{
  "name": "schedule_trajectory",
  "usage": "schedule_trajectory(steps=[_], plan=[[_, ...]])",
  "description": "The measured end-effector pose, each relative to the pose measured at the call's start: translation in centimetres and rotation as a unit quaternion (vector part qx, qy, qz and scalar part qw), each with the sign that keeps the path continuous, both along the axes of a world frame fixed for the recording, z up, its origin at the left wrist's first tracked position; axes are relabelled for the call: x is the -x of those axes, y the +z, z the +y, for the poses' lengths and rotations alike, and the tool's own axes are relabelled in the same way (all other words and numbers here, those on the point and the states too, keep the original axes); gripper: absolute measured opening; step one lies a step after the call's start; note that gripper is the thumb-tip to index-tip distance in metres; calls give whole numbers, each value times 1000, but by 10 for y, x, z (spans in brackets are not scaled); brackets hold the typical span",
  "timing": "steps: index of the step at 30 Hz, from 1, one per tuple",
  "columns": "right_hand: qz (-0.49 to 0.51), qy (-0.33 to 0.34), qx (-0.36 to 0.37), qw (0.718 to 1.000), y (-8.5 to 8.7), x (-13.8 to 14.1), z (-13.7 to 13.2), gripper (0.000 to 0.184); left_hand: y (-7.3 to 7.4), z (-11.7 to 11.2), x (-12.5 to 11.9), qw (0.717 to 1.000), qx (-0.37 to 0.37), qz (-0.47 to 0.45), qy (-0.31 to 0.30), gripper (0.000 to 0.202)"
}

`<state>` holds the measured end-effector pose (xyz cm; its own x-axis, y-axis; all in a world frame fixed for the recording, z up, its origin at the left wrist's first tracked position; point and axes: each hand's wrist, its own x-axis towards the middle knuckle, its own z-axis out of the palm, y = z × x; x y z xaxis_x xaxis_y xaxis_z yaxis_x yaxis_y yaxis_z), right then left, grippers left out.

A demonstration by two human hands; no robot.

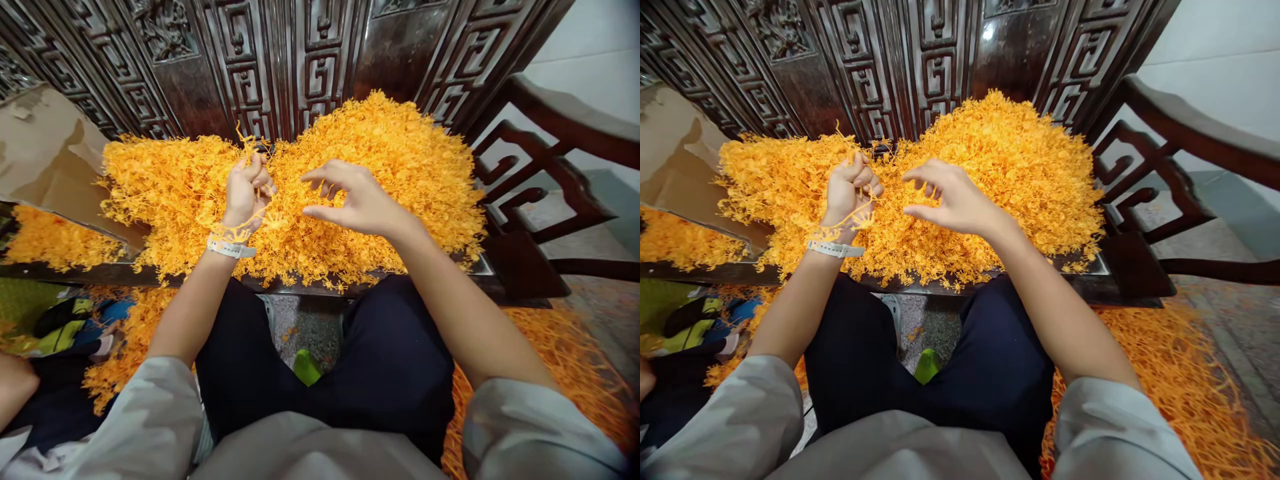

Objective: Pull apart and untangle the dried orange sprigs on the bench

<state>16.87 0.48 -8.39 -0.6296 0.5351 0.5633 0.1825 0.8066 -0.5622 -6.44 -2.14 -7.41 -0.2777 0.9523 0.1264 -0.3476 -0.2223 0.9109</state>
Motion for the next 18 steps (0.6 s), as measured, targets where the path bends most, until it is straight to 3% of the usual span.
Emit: schedule_trajectory(steps=[3, 6, 10, 14, 18], plan=[[-8, 83, -30, 996, 5, 14, -20, 57, -16, 8, -1, 996, -20, 85, -5, 46], [24, 111, -19, 993, 7, 27, -33, 50, -23, 12, -3, 991, -27, 134, 5, 47], [94, 65, 80, 990, 10, 31, -39, 48, -16, 2, -9, 989, -48, 137, 6, 48], [176, -7, 200, 964, 11, 24, -28, 55, -6, -13, -14, 981, -55, 177, -51, 41], [185, -14, 257, 948, 3, 19, -11, 62, -7, -22, -23, 974, -55, 197, -101, 35]])
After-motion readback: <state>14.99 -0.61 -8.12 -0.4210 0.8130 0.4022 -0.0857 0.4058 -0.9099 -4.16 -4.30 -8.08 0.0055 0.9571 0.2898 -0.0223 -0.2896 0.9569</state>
